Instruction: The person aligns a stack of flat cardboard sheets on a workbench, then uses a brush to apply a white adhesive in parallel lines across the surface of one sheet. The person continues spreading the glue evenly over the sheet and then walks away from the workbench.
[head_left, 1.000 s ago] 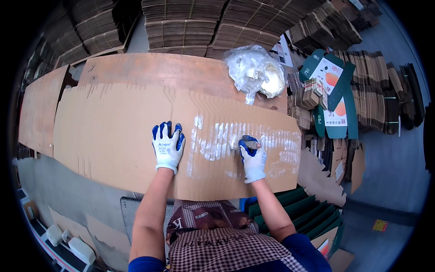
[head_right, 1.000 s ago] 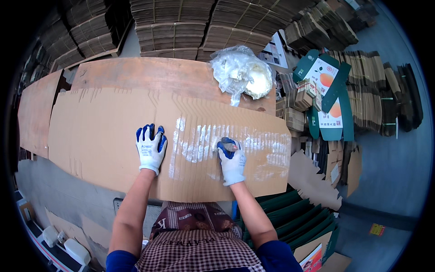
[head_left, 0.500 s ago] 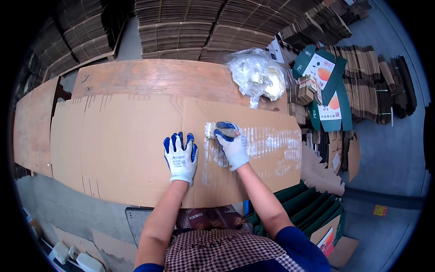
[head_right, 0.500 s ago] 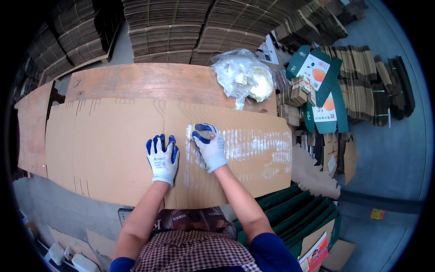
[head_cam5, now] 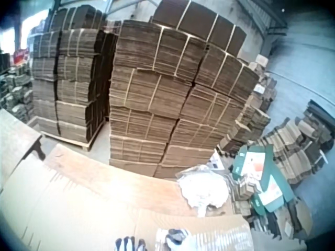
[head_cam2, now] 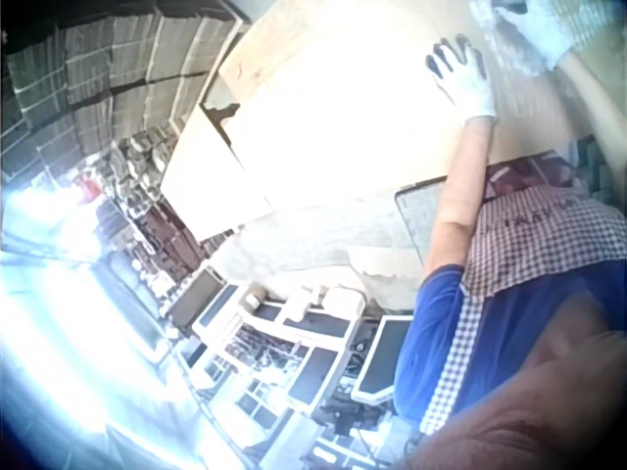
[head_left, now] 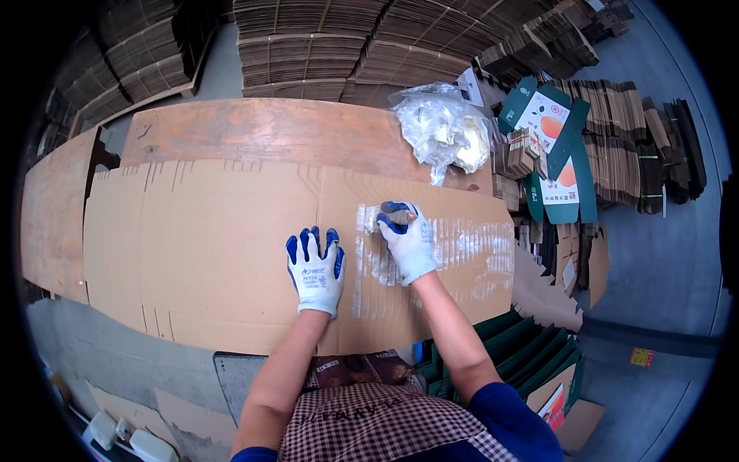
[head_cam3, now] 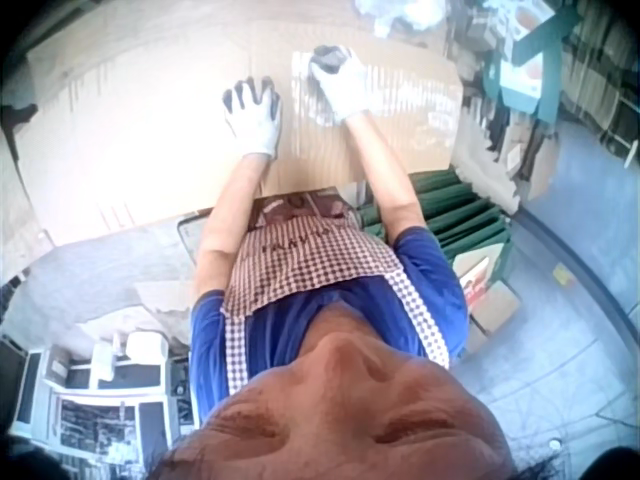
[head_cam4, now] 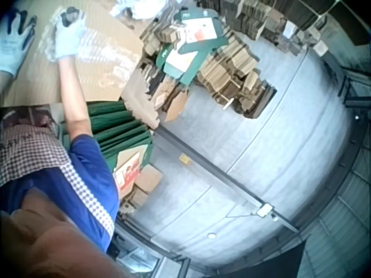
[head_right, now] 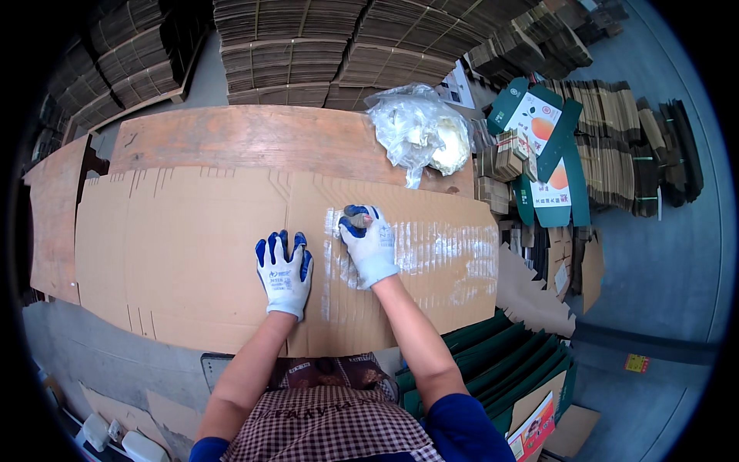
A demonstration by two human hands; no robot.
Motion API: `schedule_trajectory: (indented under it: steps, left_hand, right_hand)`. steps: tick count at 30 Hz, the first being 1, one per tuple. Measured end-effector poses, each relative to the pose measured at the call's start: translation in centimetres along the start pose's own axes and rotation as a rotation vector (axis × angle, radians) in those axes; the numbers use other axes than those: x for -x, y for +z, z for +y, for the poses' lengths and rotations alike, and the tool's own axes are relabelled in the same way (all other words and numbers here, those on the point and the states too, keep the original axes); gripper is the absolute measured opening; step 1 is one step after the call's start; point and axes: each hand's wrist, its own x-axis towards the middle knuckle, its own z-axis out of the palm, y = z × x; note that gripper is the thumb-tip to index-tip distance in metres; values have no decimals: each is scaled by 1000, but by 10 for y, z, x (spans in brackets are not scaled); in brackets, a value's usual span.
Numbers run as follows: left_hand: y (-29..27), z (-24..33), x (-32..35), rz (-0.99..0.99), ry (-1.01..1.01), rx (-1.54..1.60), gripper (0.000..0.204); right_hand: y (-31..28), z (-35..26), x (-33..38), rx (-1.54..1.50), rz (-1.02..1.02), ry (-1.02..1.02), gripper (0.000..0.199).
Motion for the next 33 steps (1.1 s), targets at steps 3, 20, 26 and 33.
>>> schedule_trajectory:
  steps: [3, 20, 26, 33]
  left_hand:
    - [-3, 2, -1, -11, 9, -9, 41]
    - [2, 0, -1, -7, 20, -27, 41]
    - [3, -1, 1, -7, 28, -45, 41]
    - [3, 2, 0, -14, 34, -63, 42]
  right_hand:
    - [0, 1, 8, -39, -34, 9, 28]
    - [2, 8, 69, 139, -31, -67, 28]
    - [-4, 4, 112, 52, -50, -25, 30]
    - [-2, 17, 140, -39, -44, -11, 29]
